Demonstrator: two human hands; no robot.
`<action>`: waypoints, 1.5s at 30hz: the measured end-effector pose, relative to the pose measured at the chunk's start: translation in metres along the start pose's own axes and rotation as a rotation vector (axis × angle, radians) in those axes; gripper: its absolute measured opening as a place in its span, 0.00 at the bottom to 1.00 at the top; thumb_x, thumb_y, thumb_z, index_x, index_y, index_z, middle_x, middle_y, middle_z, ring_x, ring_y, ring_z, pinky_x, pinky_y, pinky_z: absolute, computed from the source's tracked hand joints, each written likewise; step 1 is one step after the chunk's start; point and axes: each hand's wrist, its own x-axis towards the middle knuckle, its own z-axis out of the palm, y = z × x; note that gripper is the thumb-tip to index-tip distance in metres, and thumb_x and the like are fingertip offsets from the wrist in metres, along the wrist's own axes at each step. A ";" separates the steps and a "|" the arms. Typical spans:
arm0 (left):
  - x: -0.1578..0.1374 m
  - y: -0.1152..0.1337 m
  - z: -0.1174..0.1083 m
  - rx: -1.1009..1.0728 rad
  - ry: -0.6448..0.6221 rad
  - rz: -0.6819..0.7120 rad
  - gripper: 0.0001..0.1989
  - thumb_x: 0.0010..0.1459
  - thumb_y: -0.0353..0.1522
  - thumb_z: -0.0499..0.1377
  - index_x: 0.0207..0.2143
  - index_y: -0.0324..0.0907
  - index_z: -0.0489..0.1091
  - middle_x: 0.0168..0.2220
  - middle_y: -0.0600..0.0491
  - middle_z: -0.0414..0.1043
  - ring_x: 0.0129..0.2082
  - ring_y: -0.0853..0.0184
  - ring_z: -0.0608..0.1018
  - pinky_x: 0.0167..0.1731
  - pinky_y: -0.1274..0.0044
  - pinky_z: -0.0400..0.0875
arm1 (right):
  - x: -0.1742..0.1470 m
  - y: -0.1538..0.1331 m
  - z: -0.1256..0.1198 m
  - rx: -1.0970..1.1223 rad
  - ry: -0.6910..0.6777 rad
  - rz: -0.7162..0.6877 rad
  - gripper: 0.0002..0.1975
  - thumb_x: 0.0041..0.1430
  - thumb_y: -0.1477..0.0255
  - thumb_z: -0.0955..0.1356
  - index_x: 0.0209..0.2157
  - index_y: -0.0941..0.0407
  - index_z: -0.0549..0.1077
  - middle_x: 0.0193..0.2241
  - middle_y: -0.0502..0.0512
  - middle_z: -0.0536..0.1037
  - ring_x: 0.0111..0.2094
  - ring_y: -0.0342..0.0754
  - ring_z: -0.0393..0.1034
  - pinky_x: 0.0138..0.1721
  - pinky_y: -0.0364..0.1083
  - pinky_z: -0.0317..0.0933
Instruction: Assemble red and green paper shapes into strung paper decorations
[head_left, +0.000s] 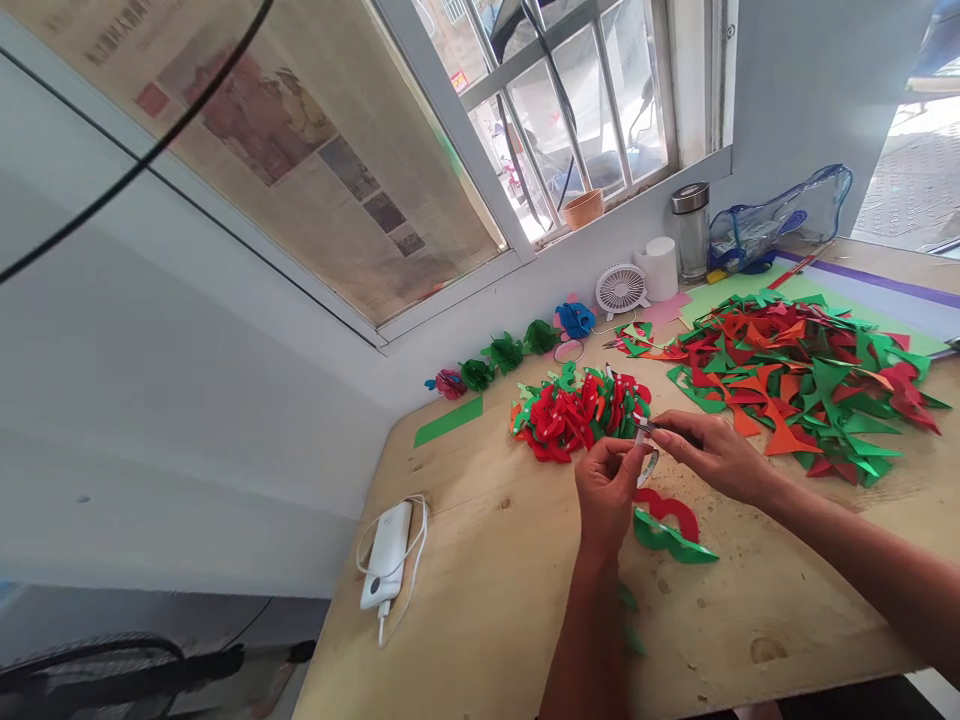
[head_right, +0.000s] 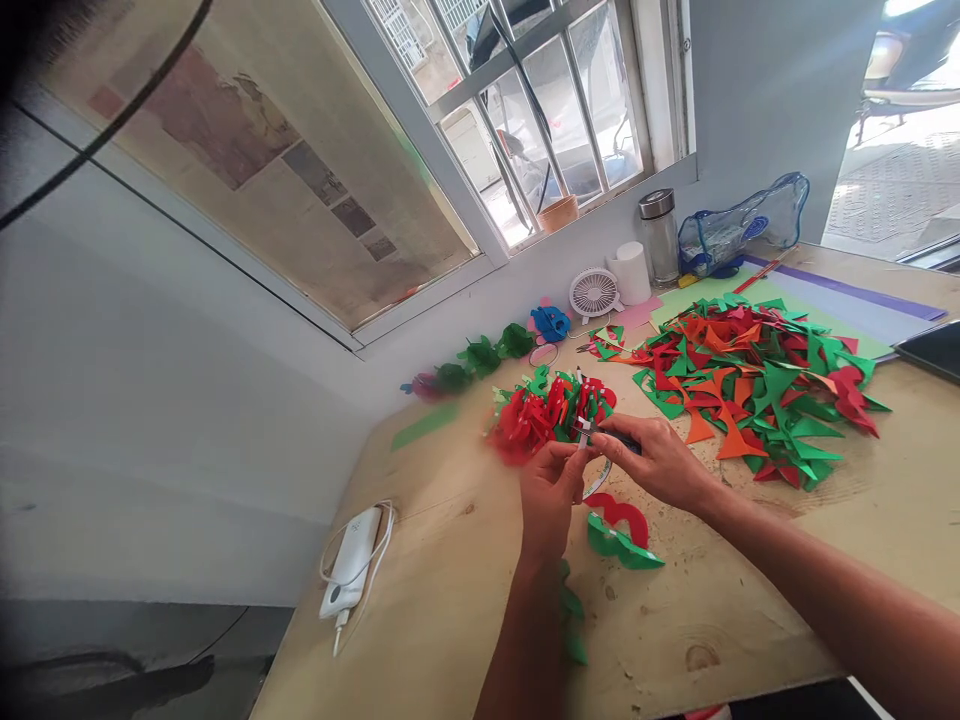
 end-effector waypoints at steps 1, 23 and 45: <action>0.000 0.000 0.000 0.007 0.003 -0.004 0.17 0.47 0.43 0.64 0.28 0.37 0.74 0.24 0.51 0.74 0.17 0.77 0.66 0.17 0.83 0.57 | 0.000 0.000 0.000 0.000 0.002 -0.001 0.19 0.60 0.58 0.59 0.29 0.55 0.73 0.19 0.49 0.66 0.21 0.41 0.55 0.23 0.43 0.50; 0.001 -0.001 -0.002 0.029 -0.003 -0.001 0.16 0.49 0.43 0.62 0.27 0.37 0.72 0.29 0.47 0.77 0.23 0.72 0.73 0.22 0.81 0.64 | -0.001 0.003 0.004 -0.089 0.056 0.020 0.20 0.60 0.57 0.60 0.27 0.55 0.74 0.19 0.50 0.68 0.22 0.42 0.57 0.24 0.43 0.50; 0.002 -0.006 -0.004 -0.026 -0.058 0.038 0.14 0.50 0.41 0.63 0.28 0.38 0.71 0.25 0.53 0.74 0.17 0.78 0.63 0.19 0.82 0.56 | -0.002 0.007 0.006 -0.139 -0.011 -0.031 0.19 0.61 0.57 0.59 0.29 0.56 0.70 0.21 0.49 0.67 0.23 0.41 0.57 0.24 0.41 0.52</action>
